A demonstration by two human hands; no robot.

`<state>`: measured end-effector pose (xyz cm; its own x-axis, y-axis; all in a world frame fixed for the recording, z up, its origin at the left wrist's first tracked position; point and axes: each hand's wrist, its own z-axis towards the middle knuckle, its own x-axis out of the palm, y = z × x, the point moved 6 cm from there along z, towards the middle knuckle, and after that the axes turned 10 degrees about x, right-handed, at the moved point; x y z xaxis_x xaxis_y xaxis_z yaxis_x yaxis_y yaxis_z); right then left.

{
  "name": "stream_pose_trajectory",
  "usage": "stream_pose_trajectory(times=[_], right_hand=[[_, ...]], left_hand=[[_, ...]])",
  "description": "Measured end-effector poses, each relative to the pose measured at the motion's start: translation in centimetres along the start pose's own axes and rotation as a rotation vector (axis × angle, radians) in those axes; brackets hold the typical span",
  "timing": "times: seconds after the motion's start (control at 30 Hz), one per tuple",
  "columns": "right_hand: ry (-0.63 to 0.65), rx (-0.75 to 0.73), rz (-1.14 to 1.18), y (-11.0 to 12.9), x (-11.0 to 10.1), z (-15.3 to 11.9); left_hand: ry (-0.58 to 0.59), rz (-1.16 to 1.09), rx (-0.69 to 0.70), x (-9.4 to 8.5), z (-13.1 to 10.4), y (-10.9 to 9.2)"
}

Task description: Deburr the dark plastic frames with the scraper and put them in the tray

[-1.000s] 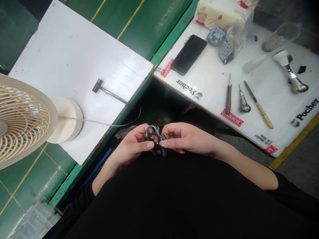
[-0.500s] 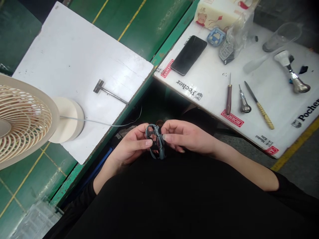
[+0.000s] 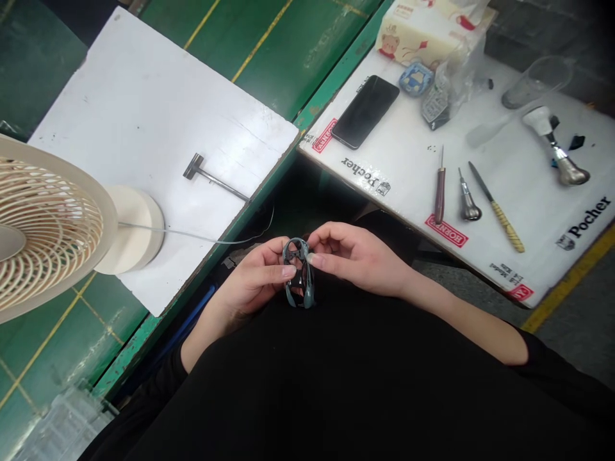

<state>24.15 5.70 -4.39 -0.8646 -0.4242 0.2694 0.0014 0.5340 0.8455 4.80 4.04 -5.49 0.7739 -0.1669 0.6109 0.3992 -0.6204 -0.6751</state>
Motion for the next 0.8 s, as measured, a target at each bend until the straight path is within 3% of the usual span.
stream_pose_trajectory(times=[0.33,0.5,0.8], right_hand=[[-0.080,0.028,0.052,1.0,-1.0,-0.5],[0.035,0.120,0.090,0.9,-0.5,-0.8],[0.059,0.130,0.106,1.2,-0.3,-0.4]], left_hand=[[0.099,0.109,-0.004,1.4,0.3,-1.0],[0.124,0.222,0.035,1.5,0.1,-1.6],[0.169,0.286,0.050,2.2,0.2,-2.4]])
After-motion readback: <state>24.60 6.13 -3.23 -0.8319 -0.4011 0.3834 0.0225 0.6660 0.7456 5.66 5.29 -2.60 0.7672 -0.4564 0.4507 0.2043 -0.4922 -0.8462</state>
